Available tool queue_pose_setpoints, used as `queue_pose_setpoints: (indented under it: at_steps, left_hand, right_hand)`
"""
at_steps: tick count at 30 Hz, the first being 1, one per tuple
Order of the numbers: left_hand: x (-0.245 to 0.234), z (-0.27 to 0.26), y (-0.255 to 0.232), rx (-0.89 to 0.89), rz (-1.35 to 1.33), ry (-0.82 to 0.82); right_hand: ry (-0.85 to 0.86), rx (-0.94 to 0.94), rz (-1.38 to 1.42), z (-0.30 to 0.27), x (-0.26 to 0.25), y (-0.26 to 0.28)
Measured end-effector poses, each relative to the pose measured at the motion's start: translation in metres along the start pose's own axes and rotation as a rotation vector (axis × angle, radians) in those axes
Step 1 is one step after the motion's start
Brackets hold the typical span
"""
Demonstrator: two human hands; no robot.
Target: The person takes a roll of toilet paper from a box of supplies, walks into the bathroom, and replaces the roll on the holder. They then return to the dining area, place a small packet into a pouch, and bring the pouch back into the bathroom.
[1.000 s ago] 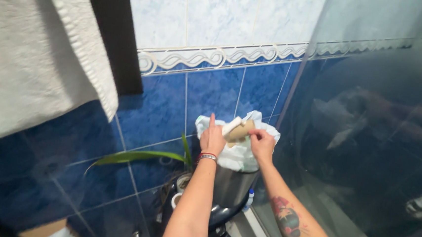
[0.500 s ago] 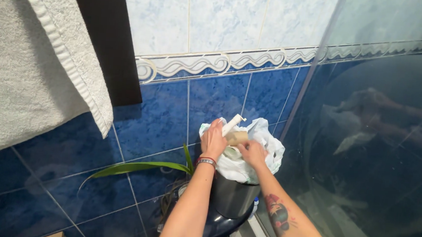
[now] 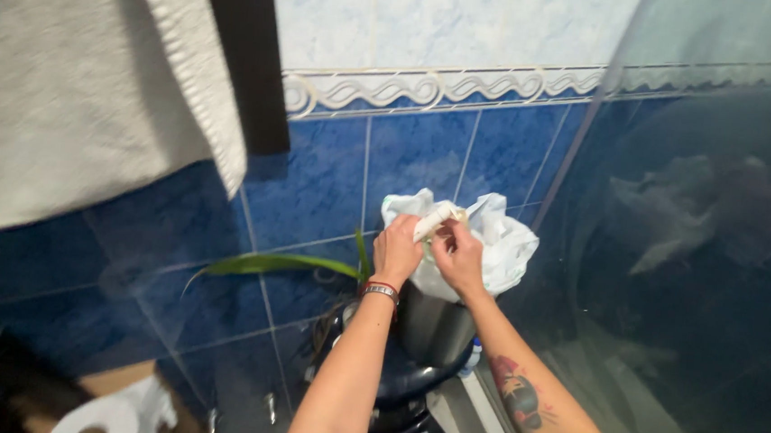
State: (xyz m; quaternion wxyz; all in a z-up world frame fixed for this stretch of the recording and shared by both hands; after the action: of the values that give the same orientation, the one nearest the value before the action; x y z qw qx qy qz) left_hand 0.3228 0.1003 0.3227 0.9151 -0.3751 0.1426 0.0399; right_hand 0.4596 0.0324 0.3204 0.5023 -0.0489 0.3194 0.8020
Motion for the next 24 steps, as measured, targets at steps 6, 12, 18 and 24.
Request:
queue_pose_setpoints:
  at_steps: [6, 12, 18, 24]
  left_hand:
    - [-0.064, -0.055, -0.011, -0.022, 0.054, -0.038]
    - [-0.148, -0.132, 0.026, -0.06, 0.222, -0.135]
    - [-0.247, -0.232, 0.029, -0.262, 0.294, -0.236]
    - [-0.333, -0.296, 0.063, -0.34, 0.331, -0.298]
  right_hand:
    - [0.108, 0.04, 0.206, -0.042, 0.037, 0.053]
    - [0.271, 0.123, 0.574, -0.102, 0.119, 0.098]
    - [0.47, 0.254, 0.706, -0.16, 0.173, 0.183]
    - [0.582, 0.448, 0.878, -0.218, 0.221, 0.255]
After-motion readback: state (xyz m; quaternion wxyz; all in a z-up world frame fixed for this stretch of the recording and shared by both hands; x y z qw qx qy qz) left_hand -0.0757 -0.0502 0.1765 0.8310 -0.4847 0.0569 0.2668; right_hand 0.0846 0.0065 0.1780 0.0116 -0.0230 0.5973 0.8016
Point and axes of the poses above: each hand's wrist, its own z-axis towards the middle knuckle, its own x-axis out of the palm, y = z × x, the point moved 6 cm from there along z, towards the middle knuckle, and after that the axes turned 13 degrees about -z, right-handed, at the moved point
